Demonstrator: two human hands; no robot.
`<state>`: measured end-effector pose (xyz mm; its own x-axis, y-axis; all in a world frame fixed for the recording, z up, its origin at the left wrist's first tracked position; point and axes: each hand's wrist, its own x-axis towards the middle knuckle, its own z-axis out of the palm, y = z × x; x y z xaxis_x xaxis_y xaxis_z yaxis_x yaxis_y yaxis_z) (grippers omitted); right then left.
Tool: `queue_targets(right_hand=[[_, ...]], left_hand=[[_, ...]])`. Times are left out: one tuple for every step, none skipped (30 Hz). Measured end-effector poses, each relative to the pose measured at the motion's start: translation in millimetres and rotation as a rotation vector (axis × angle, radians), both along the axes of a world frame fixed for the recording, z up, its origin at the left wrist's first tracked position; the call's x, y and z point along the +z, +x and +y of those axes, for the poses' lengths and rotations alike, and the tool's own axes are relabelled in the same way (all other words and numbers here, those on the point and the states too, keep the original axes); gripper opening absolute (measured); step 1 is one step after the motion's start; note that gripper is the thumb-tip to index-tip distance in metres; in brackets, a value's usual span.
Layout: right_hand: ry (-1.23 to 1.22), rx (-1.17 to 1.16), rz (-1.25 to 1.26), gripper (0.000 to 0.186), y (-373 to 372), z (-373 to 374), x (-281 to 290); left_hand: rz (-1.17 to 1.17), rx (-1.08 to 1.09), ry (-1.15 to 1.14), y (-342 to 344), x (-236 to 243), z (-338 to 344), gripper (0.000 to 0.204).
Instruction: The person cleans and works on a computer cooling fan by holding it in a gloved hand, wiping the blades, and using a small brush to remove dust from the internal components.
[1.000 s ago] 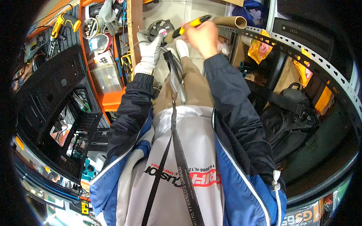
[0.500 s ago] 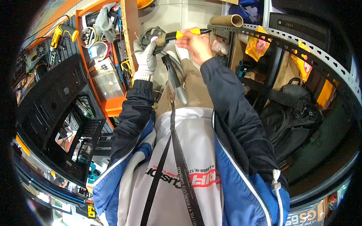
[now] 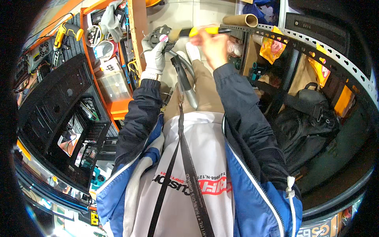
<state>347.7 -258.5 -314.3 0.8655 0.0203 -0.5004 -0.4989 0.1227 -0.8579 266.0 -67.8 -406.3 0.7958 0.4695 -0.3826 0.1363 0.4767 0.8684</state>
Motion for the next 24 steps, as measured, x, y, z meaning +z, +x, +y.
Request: queue_targets(right_hand=[[-0.129, 0.165, 0.098, 0.015, 0.0, 4.0, 4.4], [-0.319, 0.276, 0.006, 0.017, 0.2, 14.4, 5.0], [-0.566, 0.397, -0.164, 0.017, 1.9, 17.0, 7.6], [-0.522, 0.264, -0.189, 0.017, -1.4, 25.6, 8.1], [-0.39, 0.13, -0.344, 0.017, -0.1, 30.7, 8.8], [-0.444, 0.093, -0.444, 0.017, -7.3, 33.4, 12.1], [-0.445, 0.02, -0.608, 0.018, -9.7, 34.0, 14.8], [-0.443, -0.009, -0.644, 0.017, -13.1, 34.4, 17.4], [-0.487, 0.162, -0.579, 0.017, -15.1, 32.9, 20.3], [-0.543, 0.348, -0.484, 0.018, -13.4, 30.7, 21.9], [-0.606, 0.558, -0.343, 0.019, -14.5, 27.9, 24.6], [-0.613, 0.557, -0.261, 0.017, -8.8, 26.2, 23.9], [-0.701, 0.489, -0.307, 0.015, -0.9, 24.2, 23.1], [-0.636, 0.404, -0.332, 0.015, 1.1, 23.5, 22.6], [-0.55, 0.268, -0.414, 0.015, 9.2, 23.5, 20.4], [-0.588, 0.456, -0.273, 0.016, 10.6, 23.4, 19.1], [-0.568, 0.604, -0.237, 0.017, 13.2, 22.7, 17.7], [-0.637, 0.62, -0.272, 0.016, 15.6, 23.7, 15.9], [-0.586, 0.48, -0.244, 0.016, 17.7, 23.6, 15.0], [-0.511, 0.359, -0.241, 0.015, 19.4, 23.6, 14.9], [-0.42, 0.235, -0.239, 0.015, 20.3, 23.8, 15.5], [-0.461, 0.361, -0.188, 0.015, 18.9, 23.6, 17.1], [-0.415, 0.486, -0.114, 0.013, 15.0, 24.8, 19.2], [-0.536, 0.504, -0.22, 0.013, 13.6, 24.2, 21.0]], left_hand=[[-0.012, -0.026, 0.011, 1.7, 0.7, -0.4, 0.052], [0.003, -0.076, 0.013, 1.6, 3.1, -2.3, 0.052], [0.017, -0.115, 0.018, 1.3, 6.1, -2.3, 0.053], [0.032, -0.129, 0.066, 2.4, 8.8, -4.1, 0.053], [0.031, -0.102, 0.087, 3.2, 11.5, -4.4, 0.052], [0.031, -0.075, 0.111, 3.7, 14.0, -2.9, 0.051], [0.023, -0.046, 0.129, 3.4, 16.0, -1.7, 0.05], [0.022, -0.04, 0.112, 3.1, 17.0, 0.0, 0.048], [0.007, -0.037, 0.086, 2.6, 17.1, 1.4, 0.046], [0.005, -0.031, 0.061, 2.6, 16.1, 1.8, 0.044], [0.006, -0.045, 0.037, 3.3, 14.1, 2.1, 0.046], [0.029, -0.052, 0.014, 1.9, 12.2, 1.5, 0.047], [0.076, -0.056, -0.004, 0.3, 10.3, 0.9, 0.049], [0.09, -0.033, 0.006, -0.7, 8.4, -0.5, 0.051], [0.027, -0.032, 0.037, 1.5, 5.6, -0.1, 0.051], [0.021, -0.031, 0.068, 0.0, 4.2, -0.7, 0.052], [0.049, -0.028, 0.098, -2.4, 3.2, -2.3, 0.053], [0.133, -0.077, 0.147, -1.2, 1.8, -0.1, 0.051], [0.032, -0.083, 0.117, -3.1, 1.8, -0.6, 0.05], [0.003, -0.084, 0.088, -3.4, 2.1, 0.7, 0.049], [-0.03, -0.092, 0.053, -4.5, 3.3, 1.3, 0.048], [-0.085, -0.07, -0.003, -5.6, 4.7, 0.7, 0.045], [-0.027, -0.078, -0.001, -7.9, 7.2, 1.4, 0.046], [-0.01, -0.101, -0.007, -7.1, 8.3, -0.2, 0.047]])
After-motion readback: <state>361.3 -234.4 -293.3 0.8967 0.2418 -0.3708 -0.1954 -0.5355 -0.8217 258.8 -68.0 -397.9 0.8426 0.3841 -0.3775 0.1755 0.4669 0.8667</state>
